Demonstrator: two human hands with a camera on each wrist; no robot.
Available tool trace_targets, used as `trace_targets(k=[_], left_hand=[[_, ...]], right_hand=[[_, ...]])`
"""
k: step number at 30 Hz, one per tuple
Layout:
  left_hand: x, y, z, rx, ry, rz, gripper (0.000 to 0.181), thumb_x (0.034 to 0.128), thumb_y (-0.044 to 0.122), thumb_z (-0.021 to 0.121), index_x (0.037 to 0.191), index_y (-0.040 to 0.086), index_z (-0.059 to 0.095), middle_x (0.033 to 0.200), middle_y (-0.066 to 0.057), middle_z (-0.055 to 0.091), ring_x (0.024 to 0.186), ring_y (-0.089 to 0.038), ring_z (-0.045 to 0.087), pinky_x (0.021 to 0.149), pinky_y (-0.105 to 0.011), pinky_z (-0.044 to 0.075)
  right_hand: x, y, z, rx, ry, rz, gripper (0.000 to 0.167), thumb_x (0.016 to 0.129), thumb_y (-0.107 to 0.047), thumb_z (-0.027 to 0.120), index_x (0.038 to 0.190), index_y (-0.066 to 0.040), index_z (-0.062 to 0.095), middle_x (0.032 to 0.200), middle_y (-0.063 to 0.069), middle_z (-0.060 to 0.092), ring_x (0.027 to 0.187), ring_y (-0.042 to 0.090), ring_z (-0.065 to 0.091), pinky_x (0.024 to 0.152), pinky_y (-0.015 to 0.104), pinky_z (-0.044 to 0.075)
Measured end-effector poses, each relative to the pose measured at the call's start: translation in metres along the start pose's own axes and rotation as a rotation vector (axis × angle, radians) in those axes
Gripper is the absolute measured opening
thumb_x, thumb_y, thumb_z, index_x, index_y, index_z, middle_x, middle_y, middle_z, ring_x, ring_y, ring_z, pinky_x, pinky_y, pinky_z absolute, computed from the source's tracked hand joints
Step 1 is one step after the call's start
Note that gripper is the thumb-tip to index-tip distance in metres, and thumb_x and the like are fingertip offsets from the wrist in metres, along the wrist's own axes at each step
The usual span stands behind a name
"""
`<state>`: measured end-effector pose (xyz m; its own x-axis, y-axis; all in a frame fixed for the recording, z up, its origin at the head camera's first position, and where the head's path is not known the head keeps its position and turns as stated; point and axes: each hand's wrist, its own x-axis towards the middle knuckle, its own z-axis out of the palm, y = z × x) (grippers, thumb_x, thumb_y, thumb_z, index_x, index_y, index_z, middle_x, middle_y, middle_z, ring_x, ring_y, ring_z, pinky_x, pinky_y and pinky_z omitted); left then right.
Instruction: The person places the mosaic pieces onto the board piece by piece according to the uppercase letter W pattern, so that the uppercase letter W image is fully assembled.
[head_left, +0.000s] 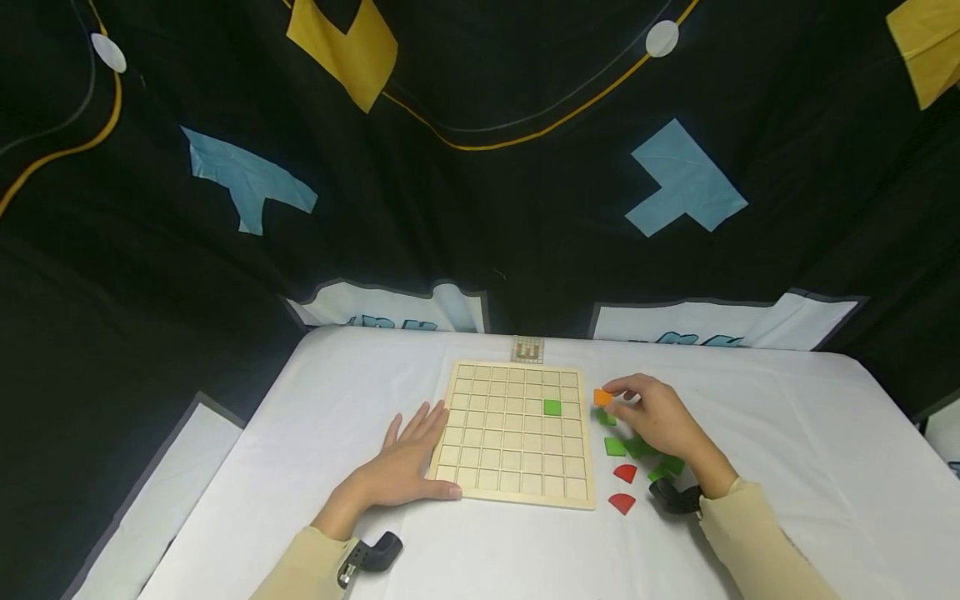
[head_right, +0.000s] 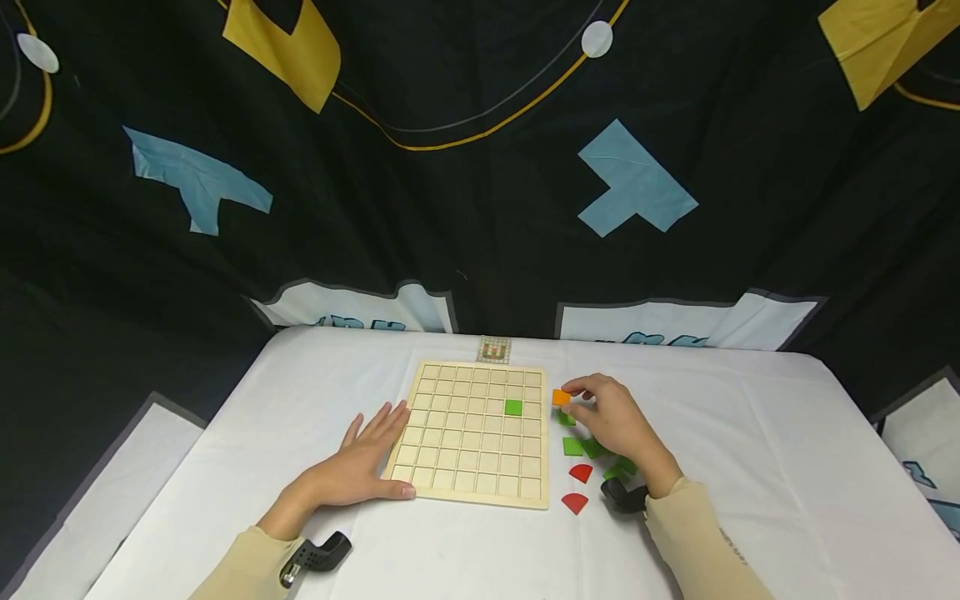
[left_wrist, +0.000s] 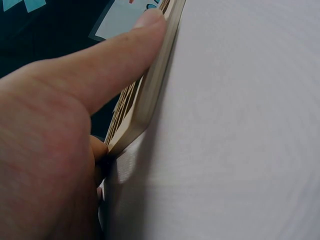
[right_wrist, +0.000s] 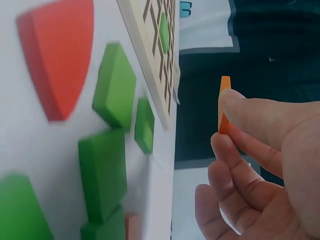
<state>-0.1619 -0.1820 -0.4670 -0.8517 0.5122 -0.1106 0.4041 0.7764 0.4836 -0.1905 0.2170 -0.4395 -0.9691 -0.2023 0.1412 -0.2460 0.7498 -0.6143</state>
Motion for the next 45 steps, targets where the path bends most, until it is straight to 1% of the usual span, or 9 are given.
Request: trace_targets(k=[6, 10, 15, 21, 27, 34, 39, 45], left_hand=[[-0.001, -0.001, 0.001, 0.007, -0.001, 0.001, 0.123, 0.0782, 0.071, 0.070, 0.160, 0.000, 0.012, 0.168, -0.014, 0.004, 0.154, -0.035, -0.004, 0.117, -0.062, -0.011], [-0.002, -0.001, 0.001, 0.004, 0.001, -0.002, 0.123, 0.0781, 0.070, 0.071, 0.160, 0.000, 0.012, 0.168, -0.015, 0.005, 0.154, -0.035, -0.003, 0.117, -0.062, -0.011], [-0.002, 0.000, 0.000, 0.000, -0.004, -0.008, 0.123, 0.0781, 0.070, 0.071, 0.160, 0.000, 0.011, 0.168, -0.014, 0.005, 0.154, -0.034, -0.003, 0.118, -0.061, -0.011], [-0.003, -0.001, -0.001, 0.000, -0.004, -0.004, 0.122, 0.0789, 0.070, 0.070, 0.160, 0.000, 0.012, 0.168, -0.014, 0.005, 0.154, -0.035, -0.003, 0.118, -0.061, -0.011], [-0.002, -0.001, -0.001, -0.001, -0.002, 0.001, 0.122, 0.0790, 0.069, 0.070, 0.160, 0.000, 0.012, 0.168, -0.014, 0.005, 0.154, -0.035, -0.004, 0.118, -0.061, -0.011], [0.000, 0.000, 0.000, 0.006, 0.003, 0.004, 0.122, 0.0785, 0.071, 0.070, 0.160, 0.000, 0.013, 0.168, -0.014, 0.006, 0.154, -0.035, -0.002, 0.118, -0.063, -0.009], [0.000, -0.001, -0.001, 0.006, 0.004, 0.005, 0.122, 0.0785, 0.070, 0.070, 0.160, 0.000, 0.013, 0.168, -0.014, 0.005, 0.154, -0.035, -0.002, 0.118, -0.062, -0.010], [0.001, 0.000, -0.002, 0.006, -0.001, 0.000, 0.122, 0.0785, 0.070, 0.070, 0.160, 0.000, 0.013, 0.168, -0.014, 0.005, 0.154, -0.035, -0.003, 0.118, -0.062, -0.011]], right_hand=[[0.001, -0.008, 0.010, 0.023, -0.008, -0.018, 0.026, 0.090, -0.014, 0.076, 0.115, -0.006, 0.073, 0.114, 0.010, 0.069, 0.097, 0.026, 0.059, 0.079, 0.039, 0.054], [0.001, -0.013, 0.016, 0.020, -0.012, -0.019, 0.026, 0.089, -0.014, 0.077, 0.115, -0.008, 0.074, 0.112, 0.007, 0.069, 0.095, 0.024, 0.059, 0.079, 0.038, 0.054], [0.002, -0.019, 0.023, 0.033, -0.020, -0.045, 0.026, 0.089, -0.014, 0.077, 0.114, -0.008, 0.074, 0.111, 0.006, 0.069, 0.095, 0.022, 0.060, 0.081, 0.039, 0.054], [0.003, -0.028, 0.030, 0.037, -0.041, -0.043, 0.025, 0.089, -0.016, 0.077, 0.113, -0.010, 0.074, 0.113, 0.005, 0.069, 0.095, 0.021, 0.061, 0.084, 0.041, 0.055], [0.006, -0.033, 0.039, 0.033, -0.062, -0.054, 0.025, 0.089, -0.016, 0.078, 0.112, -0.010, 0.074, 0.109, 0.004, 0.069, 0.091, 0.021, 0.058, 0.083, 0.039, 0.053], [0.006, -0.037, 0.045, 0.030, -0.093, -0.043, 0.027, 0.089, -0.018, 0.078, 0.114, -0.010, 0.074, 0.113, 0.004, 0.069, 0.101, 0.022, 0.062, 0.094, 0.045, 0.053], [0.008, -0.040, 0.047, 0.011, -0.103, -0.028, 0.027, 0.089, -0.018, 0.078, 0.114, -0.009, 0.073, 0.112, 0.005, 0.069, 0.096, 0.020, 0.061, 0.091, 0.042, 0.054], [0.009, -0.041, 0.048, 0.012, -0.118, -0.047, 0.026, 0.089, -0.016, 0.079, 0.113, -0.008, 0.074, 0.111, 0.005, 0.069, 0.094, 0.019, 0.060, 0.088, 0.040, 0.053]])
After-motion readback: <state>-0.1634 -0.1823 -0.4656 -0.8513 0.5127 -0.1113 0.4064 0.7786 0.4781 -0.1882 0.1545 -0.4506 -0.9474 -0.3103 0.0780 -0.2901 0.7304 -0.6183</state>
